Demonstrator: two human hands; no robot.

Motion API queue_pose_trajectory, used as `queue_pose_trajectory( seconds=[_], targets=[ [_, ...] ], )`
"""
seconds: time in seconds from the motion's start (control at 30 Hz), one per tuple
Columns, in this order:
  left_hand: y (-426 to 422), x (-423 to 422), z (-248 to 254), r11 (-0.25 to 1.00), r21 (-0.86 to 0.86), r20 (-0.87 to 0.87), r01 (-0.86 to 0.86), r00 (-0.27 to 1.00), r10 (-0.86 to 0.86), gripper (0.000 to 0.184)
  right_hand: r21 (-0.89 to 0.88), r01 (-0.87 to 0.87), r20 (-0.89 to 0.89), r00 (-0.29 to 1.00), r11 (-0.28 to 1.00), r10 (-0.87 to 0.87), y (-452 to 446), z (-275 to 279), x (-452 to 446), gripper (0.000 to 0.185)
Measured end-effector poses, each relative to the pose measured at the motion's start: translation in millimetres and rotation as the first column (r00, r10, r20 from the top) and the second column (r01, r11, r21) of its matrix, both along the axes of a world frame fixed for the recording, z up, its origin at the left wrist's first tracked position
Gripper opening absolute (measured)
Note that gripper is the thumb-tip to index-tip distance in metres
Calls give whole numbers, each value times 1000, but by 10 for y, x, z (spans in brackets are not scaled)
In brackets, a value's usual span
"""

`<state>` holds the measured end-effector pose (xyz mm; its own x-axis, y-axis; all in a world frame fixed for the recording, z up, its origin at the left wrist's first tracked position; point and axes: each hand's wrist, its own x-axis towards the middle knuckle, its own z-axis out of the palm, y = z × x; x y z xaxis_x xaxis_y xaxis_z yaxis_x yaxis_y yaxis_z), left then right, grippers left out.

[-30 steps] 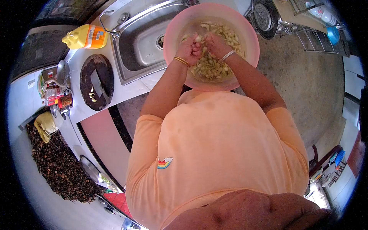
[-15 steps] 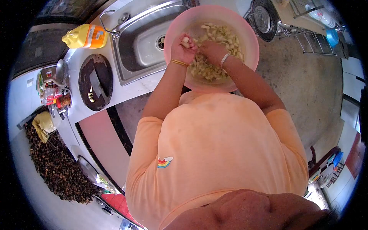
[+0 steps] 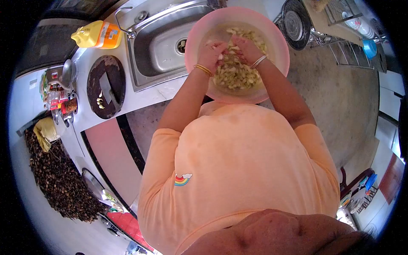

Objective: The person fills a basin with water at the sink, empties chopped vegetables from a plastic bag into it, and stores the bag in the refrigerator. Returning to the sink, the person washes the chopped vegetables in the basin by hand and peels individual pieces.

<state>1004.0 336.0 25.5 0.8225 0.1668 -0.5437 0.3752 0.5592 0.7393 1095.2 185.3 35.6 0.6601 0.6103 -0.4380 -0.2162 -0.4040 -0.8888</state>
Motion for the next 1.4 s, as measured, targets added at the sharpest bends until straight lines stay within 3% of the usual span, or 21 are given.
queue_pose_trajectory(
  seconds=[0.03, 0.07, 0.13, 0.17, 0.2, 0.23, 0.33, 0.4, 0.63, 0.7, 0.87, 1.03, 1.07, 1.13, 1.2, 1.4],
  targets=[
    [-52, -5, 26, 990, 122, -29, 72, 997, -69, 20, -34, 92, -234, 967, 995, -97, 3, 56, -5, 36],
    [-80, -12, 55, 990, 124, -28, 70, 997, -67, 20, 54, 35, -225, 974, 998, -22, -26, -110, 42, 34],
    [-107, -23, 100, 922, 352, 5, 160, 985, -173, 20, 143, -26, -209, 976, 989, 56, -14, -168, 26, 32],
    [-99, -17, 118, 922, 354, 6, 158, 985, -171, 20, 296, 87, -320, 947, 951, 13, 12, -161, -29, 29],
    [-90, -10, 136, 971, 224, 9, 85, 996, -89, 20, 425, 211, -432, 902, 880, -8, 25, -147, -65, 26],
    [-76, -3, 137, 996, 89, 1, 8, 1000, -8, 19, 427, 211, -431, 902, 879, -7, 9, -120, -61, 26],
    [22, -22, 43, 999, -48, 37, -23, 999, 25, 17, 410, 119, -359, 932, 904, 40, -28, -73, -18, 22],
    [-9, -9, 76, 999, -28, 43, -24, 999, 25, 16, 415, 65, -262, 964, 908, 51, -11, -107, -38, 21],
    [-9, 12, 76, 999, -40, 33, -8, 999, 9, 19, 475, 155, -324, 946, 866, 8, 11, -95, -81, 21],
    [-15, 1, 97, 999, -45, 34, 9, 999, -8, 19, 378, 14, -103, 994, 926, 27, 4, -43, -82, 24],
    [-29, -37, 130, 990, -135, 84, 51, 996, -40, 16, 343, 41, -27, 999, 938, -34, -10, -66, -74, 27],
    [-41, -22, 66, 1000, 22, 69, -7, 998, 6, 16, 320, 47, 4, 999, 946, -50, -34, -6, -78, 24],
    [-41, -21, 80, 1000, 21, 68, -6, 998, 5, 16, 265, 15, 61, 998, 964, -32, -38, -9, -72, 23],
    [-40, -29, 111, 968, 249, 13, -40, 999, 38, 19, 205, -11, 113, 994, 979, -12, -43, -10, -71, 22],
    [-29, -46, 86, 948, 318, 28, -24, 999, 15, 20, 48, -72, 190, 980, 996, 62, -54, -7, -72, 23],
    [2, -23, -68, 902, 430, 116, -30, 993, -22, 20, 156, -58, 129, 991, 986, 38, -33, -89, -65, 25]
  ],
)
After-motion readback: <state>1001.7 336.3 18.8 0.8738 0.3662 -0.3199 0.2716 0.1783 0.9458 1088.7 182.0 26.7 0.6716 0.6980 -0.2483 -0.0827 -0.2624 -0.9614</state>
